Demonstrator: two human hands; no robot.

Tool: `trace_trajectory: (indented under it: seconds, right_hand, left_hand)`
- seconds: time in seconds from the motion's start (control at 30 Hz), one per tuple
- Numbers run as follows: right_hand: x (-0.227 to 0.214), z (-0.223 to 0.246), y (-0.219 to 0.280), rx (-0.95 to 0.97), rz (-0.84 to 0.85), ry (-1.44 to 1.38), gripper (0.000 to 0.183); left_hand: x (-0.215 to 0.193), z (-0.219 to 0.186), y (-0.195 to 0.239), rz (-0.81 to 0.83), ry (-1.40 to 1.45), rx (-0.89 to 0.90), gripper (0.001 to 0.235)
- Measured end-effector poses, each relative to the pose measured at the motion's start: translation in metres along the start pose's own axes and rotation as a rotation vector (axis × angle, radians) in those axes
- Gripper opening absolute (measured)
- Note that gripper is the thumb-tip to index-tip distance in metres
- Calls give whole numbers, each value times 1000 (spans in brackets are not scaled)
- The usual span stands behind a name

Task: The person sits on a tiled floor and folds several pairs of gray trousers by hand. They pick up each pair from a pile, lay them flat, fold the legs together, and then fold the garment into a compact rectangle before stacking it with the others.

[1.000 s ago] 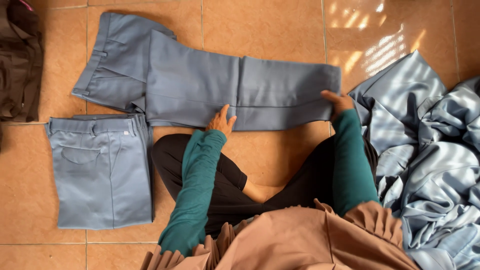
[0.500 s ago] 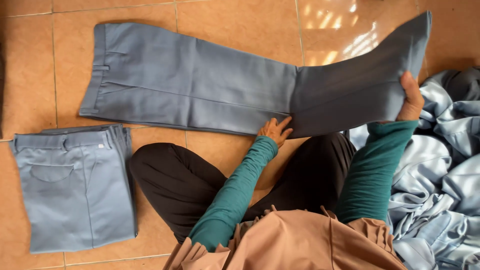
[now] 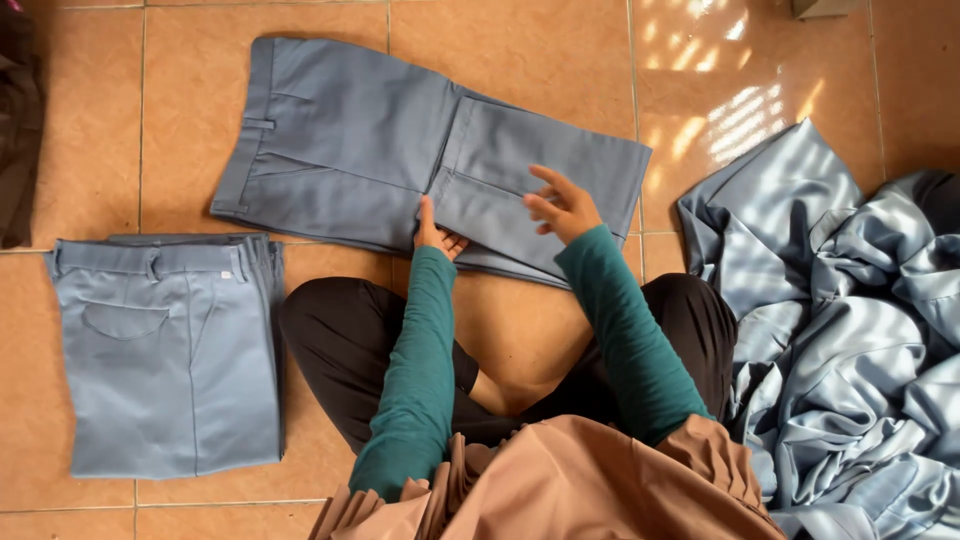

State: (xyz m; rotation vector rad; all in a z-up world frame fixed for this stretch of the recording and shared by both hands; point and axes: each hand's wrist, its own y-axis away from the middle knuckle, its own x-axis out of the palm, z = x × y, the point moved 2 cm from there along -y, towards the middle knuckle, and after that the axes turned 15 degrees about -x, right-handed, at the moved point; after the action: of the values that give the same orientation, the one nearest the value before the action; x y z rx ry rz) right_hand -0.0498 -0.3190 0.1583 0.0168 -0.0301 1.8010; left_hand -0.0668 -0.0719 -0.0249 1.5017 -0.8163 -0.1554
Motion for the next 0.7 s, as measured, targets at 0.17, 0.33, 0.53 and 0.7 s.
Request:
trace_trajectory:
  seconds: [0.17, 0.33, 0.53, 0.7]
  right_hand:
    - [-122, -145, 27, -5, -346, 784, 48]
    - [-198, -227, 57, 358, -373, 1006, 67]
    - [-187, -214, 66, 458, -501, 520, 69]
    - [-193, -212, 76, 364, -571, -222, 63]
  left_hand:
    - [-11, 2, -2, -306, -503, 399, 38]
    - [-20, 16, 21, -585, -770, 620, 51]
    - [-4, 17, 85, -779, -1307, 852, 87]
    - [-33, 29, 19, -750, -1517, 857, 78]
